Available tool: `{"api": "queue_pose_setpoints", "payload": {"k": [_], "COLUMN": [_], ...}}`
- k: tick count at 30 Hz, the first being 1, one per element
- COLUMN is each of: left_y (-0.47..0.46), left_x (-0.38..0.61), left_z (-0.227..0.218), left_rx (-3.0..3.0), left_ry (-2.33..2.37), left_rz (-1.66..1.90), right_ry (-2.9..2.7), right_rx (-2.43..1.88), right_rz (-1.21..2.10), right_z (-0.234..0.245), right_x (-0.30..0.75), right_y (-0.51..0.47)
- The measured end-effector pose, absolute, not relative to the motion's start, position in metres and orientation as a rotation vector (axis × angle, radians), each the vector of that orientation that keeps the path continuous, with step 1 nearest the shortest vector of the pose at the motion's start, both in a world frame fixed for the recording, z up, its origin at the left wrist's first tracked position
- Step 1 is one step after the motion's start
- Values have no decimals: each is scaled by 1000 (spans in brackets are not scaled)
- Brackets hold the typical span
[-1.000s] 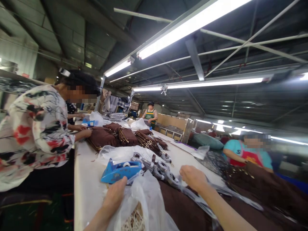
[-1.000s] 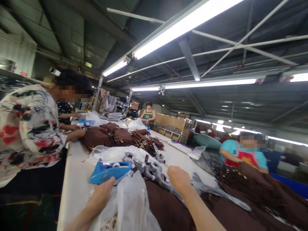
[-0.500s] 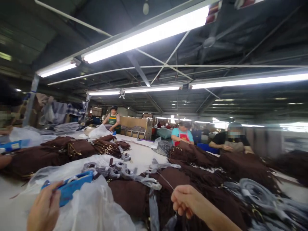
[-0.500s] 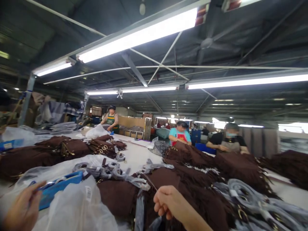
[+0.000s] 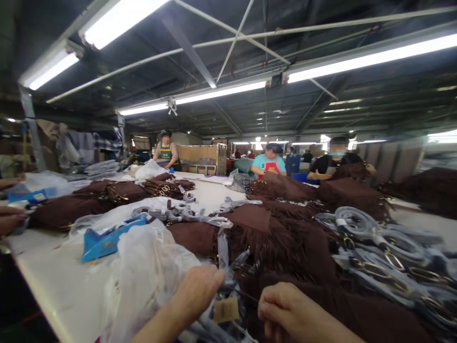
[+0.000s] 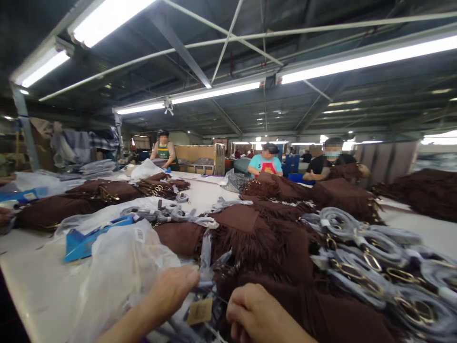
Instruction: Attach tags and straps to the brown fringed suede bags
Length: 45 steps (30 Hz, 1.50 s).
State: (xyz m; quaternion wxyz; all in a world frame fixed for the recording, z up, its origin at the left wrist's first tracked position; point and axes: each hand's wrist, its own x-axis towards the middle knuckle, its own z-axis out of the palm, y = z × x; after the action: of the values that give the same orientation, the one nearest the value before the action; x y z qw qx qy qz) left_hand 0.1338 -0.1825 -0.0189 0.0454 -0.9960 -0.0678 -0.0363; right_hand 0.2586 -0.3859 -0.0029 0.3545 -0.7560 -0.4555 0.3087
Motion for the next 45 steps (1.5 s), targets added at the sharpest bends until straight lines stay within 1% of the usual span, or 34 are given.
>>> {"api": "queue_pose_setpoints", "payload": {"k": [3, 5, 11, 13, 16, 17, 18, 20, 22, 24, 29, 34, 40, 43, 45], "left_y": [-162, -149, -143, -155, -182, -191, -199, -207, -206, -196, -158, -132, -126, -153, -184], "left_x": [133, 132, 135, 135, 137, 139, 142, 150, 158, 162, 153, 142, 135, 131, 130], "left_z": [-24, -25, -28, -23, -11, -8, -7, -9, -16, -24, -25, -21, -21, -11, -10], "left_rx": [-3020, -3005, -3004, -3053, -3099, -3107, -3123, -3162, -3148, -3104, -3029, -2936, -2825, -2851, -3075], "left_ry": [-353, -414, -507, -418, -69, 49, 122, 132, 34, -82, -334, -599, -789, -683, -511], "left_rz": [-84, -83, -147, -334, -742, -793, -752, -484, -214, -114, -170, -186, -141, -392, -603], "right_ry": [-1274, -1261, -1144, -1162, -1202, -1214, -1221, -1229, -1243, -1262, -1210, -1066, -962, -915, -918], "right_rx": [-2177, -2289, -2198, -2176, -2153, -2142, -2131, -2104, -2094, -2129, -2258, -2106, -2107, -2163, -2171], "right_rz": [569, 478, 535, 532, 512, 509, 510, 515, 514, 491, 459, 579, 541, 499, 509], "right_z": [-4, -4, -3, -3, -3, -3, -3, -1, 2, 5, -1, -7, -1, -4, -9], "right_x": [274, 284, 294, 290, 283, 280, 278, 274, 272, 272, 283, 294, 284, 273, 263], "right_y": [-406, -421, -445, -443, -433, -429, -425, -418, -414, -414, -428, -445, -473, -493, -505]}}
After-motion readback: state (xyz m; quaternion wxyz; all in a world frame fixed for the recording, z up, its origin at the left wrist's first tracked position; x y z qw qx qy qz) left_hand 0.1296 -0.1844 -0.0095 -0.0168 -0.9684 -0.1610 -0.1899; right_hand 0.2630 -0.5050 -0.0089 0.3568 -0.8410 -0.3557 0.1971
